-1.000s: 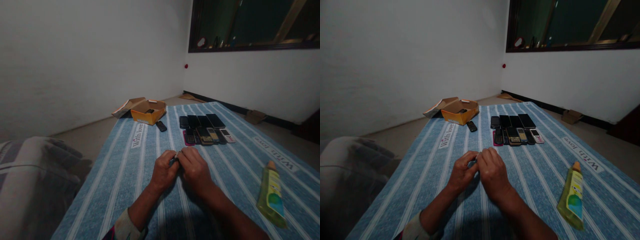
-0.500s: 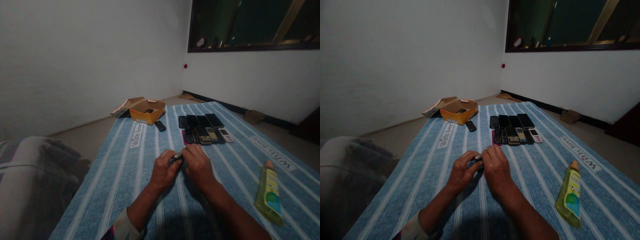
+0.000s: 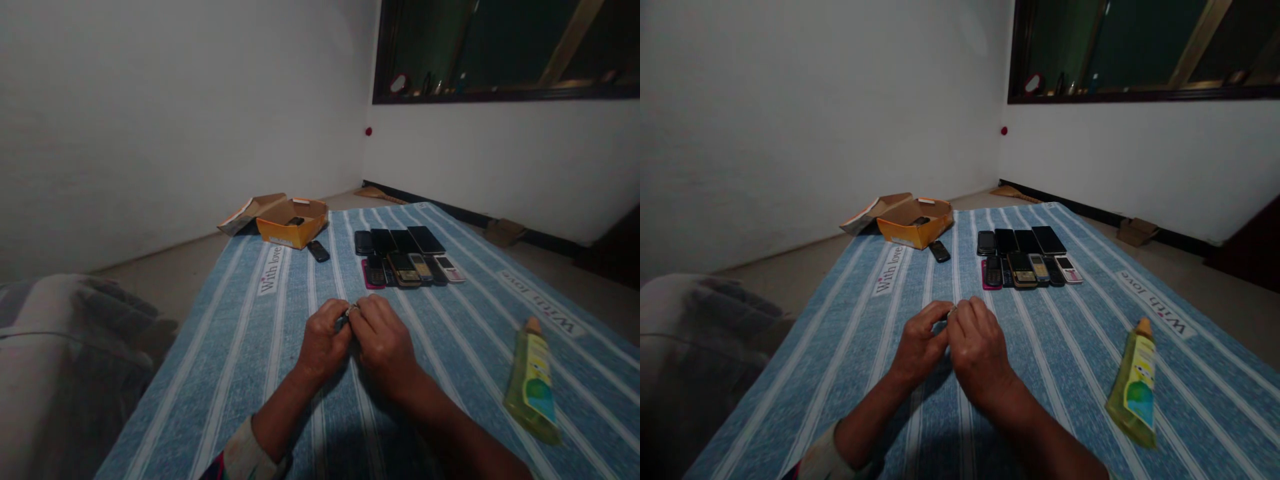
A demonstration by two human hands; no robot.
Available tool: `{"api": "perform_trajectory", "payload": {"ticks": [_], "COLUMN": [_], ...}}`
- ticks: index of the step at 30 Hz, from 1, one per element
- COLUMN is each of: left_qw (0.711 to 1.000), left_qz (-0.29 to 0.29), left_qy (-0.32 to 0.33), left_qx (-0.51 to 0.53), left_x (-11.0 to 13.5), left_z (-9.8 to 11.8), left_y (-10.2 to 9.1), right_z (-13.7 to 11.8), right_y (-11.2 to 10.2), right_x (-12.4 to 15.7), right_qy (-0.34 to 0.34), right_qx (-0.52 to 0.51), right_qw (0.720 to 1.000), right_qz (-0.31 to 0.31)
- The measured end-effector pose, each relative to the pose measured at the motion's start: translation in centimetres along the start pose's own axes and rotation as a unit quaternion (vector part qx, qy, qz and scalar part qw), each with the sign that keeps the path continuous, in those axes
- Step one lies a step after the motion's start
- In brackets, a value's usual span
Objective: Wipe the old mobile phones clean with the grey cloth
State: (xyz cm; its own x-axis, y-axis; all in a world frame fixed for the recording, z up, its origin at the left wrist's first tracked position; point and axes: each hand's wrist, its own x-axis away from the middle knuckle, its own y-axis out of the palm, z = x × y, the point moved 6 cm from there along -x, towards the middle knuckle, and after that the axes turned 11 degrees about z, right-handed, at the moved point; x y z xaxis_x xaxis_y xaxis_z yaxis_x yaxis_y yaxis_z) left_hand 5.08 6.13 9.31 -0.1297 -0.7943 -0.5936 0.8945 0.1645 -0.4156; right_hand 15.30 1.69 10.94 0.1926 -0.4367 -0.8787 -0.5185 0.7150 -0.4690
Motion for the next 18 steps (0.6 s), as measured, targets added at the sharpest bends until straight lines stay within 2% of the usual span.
{"api": "perform_trajectory", "payload": {"ticks": [7,13,18], "left_qw": [1.0,1.0,1.0], "left_qz": [-0.004,-0.01,-0.002], "left_qy": [-0.003,-0.003,0.0], "left_qx": [-0.012,0.001,-0.008], "left_x": [0.1,0.1,0.0], "left_z": [0.0,-0.1,-0.2], "left_y": [0.1,0.0,0.0], "right_z": [1.0,-0.1,1.5], "right_y": [-0.3,0.1,-0.1], "right_x": [0.0,0.1,0.0], "right_qy": [0.022,-0.006,0.031], "right_qx": [0.024,0.009,0.023], "right_qw": [0.999,1.0,0.999], "right_qz": [0.011,0.001,0.012]}}
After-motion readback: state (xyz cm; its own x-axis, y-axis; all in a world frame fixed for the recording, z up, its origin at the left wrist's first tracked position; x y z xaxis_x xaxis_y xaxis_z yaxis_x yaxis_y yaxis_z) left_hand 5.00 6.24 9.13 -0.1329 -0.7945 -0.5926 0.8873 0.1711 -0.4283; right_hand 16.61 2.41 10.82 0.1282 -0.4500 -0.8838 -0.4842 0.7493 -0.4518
